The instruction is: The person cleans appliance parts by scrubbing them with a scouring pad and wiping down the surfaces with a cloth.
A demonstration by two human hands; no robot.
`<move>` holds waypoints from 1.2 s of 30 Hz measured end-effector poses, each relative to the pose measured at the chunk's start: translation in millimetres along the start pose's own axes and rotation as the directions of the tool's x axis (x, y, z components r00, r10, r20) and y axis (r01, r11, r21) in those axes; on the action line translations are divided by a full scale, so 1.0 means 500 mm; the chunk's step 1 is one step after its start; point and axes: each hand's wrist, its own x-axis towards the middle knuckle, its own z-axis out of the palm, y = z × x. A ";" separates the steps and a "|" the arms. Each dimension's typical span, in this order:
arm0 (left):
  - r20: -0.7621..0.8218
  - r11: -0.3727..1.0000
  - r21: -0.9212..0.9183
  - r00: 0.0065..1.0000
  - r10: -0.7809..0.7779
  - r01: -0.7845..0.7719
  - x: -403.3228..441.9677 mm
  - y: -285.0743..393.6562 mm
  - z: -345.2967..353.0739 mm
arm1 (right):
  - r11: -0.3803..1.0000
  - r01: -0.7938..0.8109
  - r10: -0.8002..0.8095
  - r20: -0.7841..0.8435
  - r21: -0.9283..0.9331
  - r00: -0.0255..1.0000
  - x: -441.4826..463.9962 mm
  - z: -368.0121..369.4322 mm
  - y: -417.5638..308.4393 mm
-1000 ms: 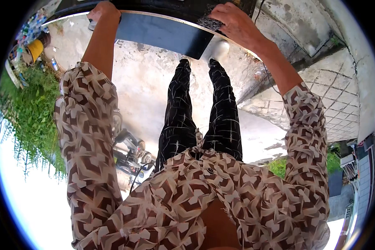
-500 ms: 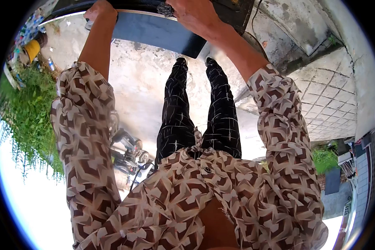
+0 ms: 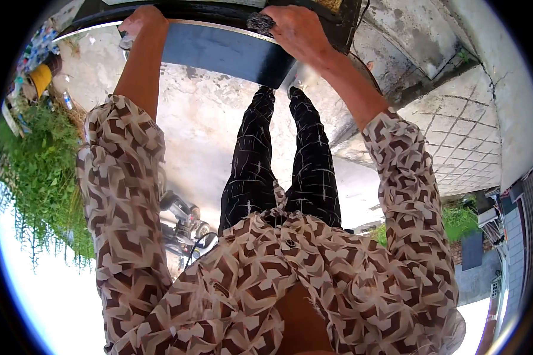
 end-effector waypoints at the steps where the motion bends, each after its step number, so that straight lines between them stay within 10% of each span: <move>1: 0.045 0.999 -0.038 0.999 0.009 -0.007 -0.007 0.003 -0.015 | 0.997 -0.029 0.030 0.014 -0.071 0.999 0.040 0.032 -0.028; 4: 0.096 0.998 -0.060 0.995 0.042 -0.037 -0.111 0.019 -0.057 | 0.969 0.234 -0.200 -0.293 0.085 0.935 0.022 0.065 0.028; 6: 0.014 0.998 -0.002 0.997 0.070 -0.070 -0.175 0.033 -0.064 | 0.978 0.204 -0.194 -0.154 0.050 0.969 -0.067 -0.008 0.110; 10: 0.008 0.998 -0.019 0.998 0.056 -0.056 -0.184 0.045 -0.057 | 0.928 -0.265 0.235 0.143 0.260 0.961 -0.233 -0.110 0.203; 13: -0.010 0.997 -0.030 0.998 0.065 -0.065 -0.182 0.050 -0.052 | 0.934 -0.355 0.342 0.177 0.048 0.923 -0.234 -0.161 0.221; 17: -0.038 0.997 -0.025 0.997 0.070 -0.071 -0.204 0.031 -0.038 | 0.861 -0.418 0.475 -0.161 0.290 0.865 -0.210 -0.165 0.217; 21: -0.010 0.995 -0.067 0.998 0.069 -0.069 -0.160 0.020 -0.029 | 0.969 0.193 -0.221 -0.197 -0.154 0.955 -0.177 -0.057 0.202; 27: 0.122 0.991 -0.126 0.992 -0.028 0.043 -0.112 0.020 -0.057 | 0.928 0.227 -0.309 -0.270 -0.297 0.912 0.024 -0.047 0.239; 29: 0.126 0.994 -0.091 0.991 -0.051 0.063 -0.110 0.032 -0.075 | 0.810 0.024 -0.079 -0.067 -0.586 0.995 0.132 -0.006 0.331; 34: 0.168 0.989 -0.125 0.984 -0.062 0.084 -0.084 0.056 -0.113 | 0.878 0.351 -0.243 -0.329 0.325 0.912 0.016 0.022 0.300; 36: 0.201 0.987 -0.142 0.978 -0.050 0.080 -0.067 0.026 -0.090 | 0.946 0.288 -0.242 -0.268 0.147 0.933 -0.052 -0.012 0.298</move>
